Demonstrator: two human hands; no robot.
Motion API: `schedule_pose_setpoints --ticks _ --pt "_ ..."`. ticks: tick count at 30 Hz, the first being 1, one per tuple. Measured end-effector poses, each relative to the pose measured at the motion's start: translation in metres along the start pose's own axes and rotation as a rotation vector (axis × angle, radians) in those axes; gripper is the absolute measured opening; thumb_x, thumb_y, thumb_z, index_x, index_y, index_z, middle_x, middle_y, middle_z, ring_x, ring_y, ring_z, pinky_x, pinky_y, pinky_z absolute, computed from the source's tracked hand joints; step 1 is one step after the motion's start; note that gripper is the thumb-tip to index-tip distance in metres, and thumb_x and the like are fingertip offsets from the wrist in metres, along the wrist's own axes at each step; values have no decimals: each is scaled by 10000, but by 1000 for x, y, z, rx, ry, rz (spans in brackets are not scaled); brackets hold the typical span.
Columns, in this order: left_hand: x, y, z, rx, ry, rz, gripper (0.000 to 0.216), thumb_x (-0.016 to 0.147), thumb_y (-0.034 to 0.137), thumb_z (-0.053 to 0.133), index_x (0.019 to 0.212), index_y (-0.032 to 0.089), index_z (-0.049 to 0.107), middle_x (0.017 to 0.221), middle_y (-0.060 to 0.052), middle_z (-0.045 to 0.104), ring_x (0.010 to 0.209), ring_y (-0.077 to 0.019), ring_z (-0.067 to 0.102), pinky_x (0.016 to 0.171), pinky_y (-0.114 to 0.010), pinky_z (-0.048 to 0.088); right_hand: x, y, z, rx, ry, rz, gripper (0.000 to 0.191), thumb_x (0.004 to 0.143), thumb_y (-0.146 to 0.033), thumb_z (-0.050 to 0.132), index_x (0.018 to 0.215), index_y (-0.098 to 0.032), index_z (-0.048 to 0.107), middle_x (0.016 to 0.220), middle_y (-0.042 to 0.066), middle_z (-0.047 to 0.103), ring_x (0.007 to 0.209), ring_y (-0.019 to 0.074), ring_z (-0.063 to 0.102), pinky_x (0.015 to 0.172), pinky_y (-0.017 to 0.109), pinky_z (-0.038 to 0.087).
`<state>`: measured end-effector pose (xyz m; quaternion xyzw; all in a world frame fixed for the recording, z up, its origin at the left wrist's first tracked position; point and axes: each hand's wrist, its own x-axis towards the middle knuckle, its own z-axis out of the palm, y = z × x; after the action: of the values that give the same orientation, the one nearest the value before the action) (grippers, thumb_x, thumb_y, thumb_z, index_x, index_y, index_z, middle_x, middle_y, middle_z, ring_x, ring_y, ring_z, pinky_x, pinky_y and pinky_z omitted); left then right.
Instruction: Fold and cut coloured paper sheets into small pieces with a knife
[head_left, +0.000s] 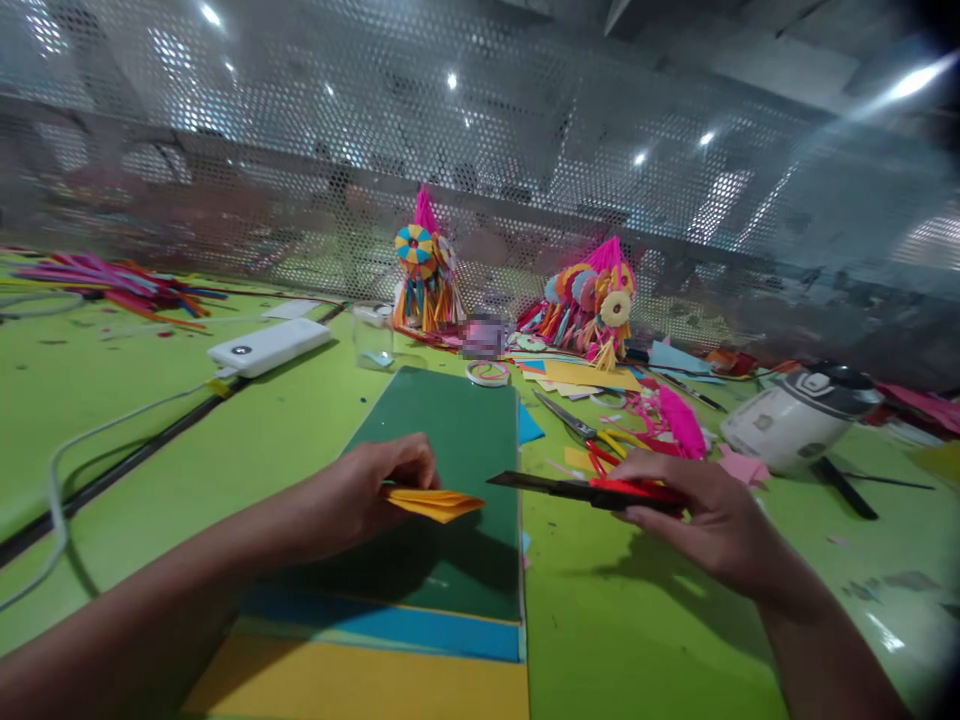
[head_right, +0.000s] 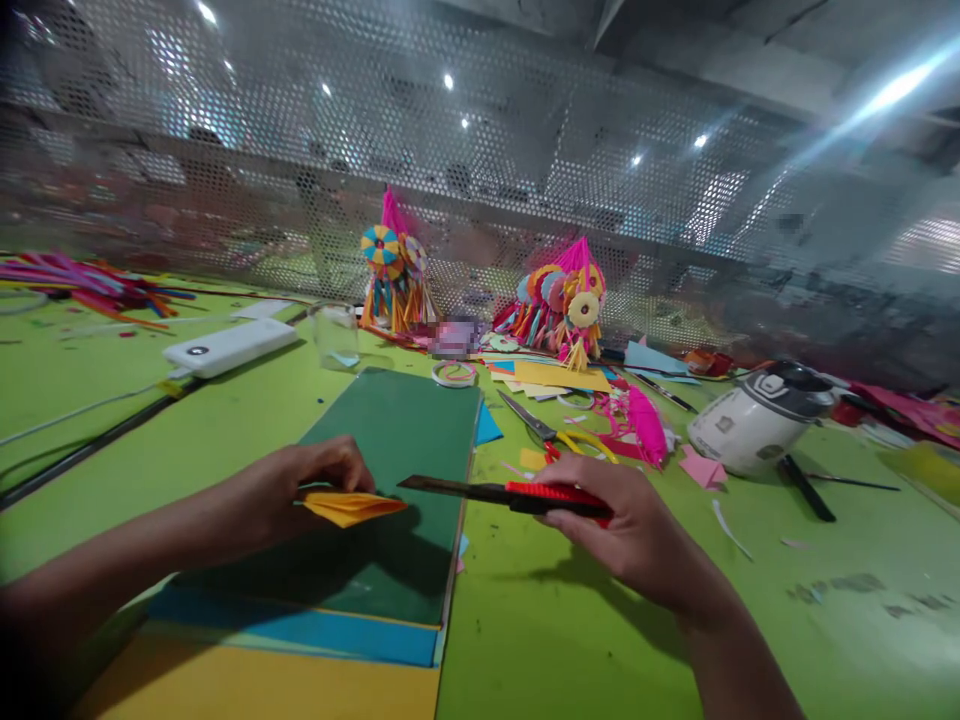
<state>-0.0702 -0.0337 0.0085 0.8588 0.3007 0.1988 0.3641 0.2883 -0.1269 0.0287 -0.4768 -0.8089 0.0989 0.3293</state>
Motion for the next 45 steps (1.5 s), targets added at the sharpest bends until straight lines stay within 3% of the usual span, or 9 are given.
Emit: schedule_pose_setpoints --ticks 14,19,23,27,34,39,42,45 --pt "-1 4 3 5 -28 -12 76 869 240 547 868 187 493 873 -38 663 736 -158 575 642 -260 429 -1 -6 10 -83 -73 -89 195 918 -238 600 1098 -290 653 1041 61 733 1008 247 687 864 363 562" --pt "-1 7 1 72 -56 -56 167 897 345 546 850 193 495 811 -24 629 713 -160 554 621 -257 415 0 -2 15 -122 -92 -117 213 935 -228 578 1129 -285 647 1061 65 724 1045 240 667 916 377 541" --pt "0 9 0 36 -119 -130 236 945 428 490 875 203 509 821 -16 646 713 -155 568 610 -243 406 1 1 16 -94 -192 -101 265 954 -233 554 1194 -293 648 1105 67 713 1041 227 664 884 363 550" --pt "0 8 3 174 -121 -166 302 964 480 456 834 215 519 674 17 570 578 -132 484 528 -252 326 2 4 13 -73 -259 -56 308 955 -287 572 1251 -298 654 1177 69 708 1127 245 641 968 398 518" --pt "6 15 9 275 -122 5 300 967 406 451 765 199 529 663 1 537 585 -134 466 559 -271 321 11 9 16 42 -433 8 303 933 -377 608 1209 -294 703 1101 58 734 1026 235 673 893 351 530" --pt "17 21 12 235 -139 -10 348 945 437 441 729 178 528 625 24 464 572 -119 405 538 -248 305 20 8 22 71 -526 30 322 951 -386 569 1225 -267 690 1104 61 726 994 221 664 890 338 502" --pt "24 17 15 233 -143 -35 330 922 433 455 770 169 581 632 31 475 593 -116 410 547 -227 314 22 6 26 40 -507 27 412 928 -403 600 1313 -257 630 1208 72 695 1060 233 644 937 352 478" --pt "30 9 20 243 -110 -32 290 878 397 499 853 159 663 708 10 595 659 -134 489 595 -227 357 22 4 33 30 -467 56 511 880 -453 656 1350 -262 601 1231 63 689 1060 236 646 922 342 481"
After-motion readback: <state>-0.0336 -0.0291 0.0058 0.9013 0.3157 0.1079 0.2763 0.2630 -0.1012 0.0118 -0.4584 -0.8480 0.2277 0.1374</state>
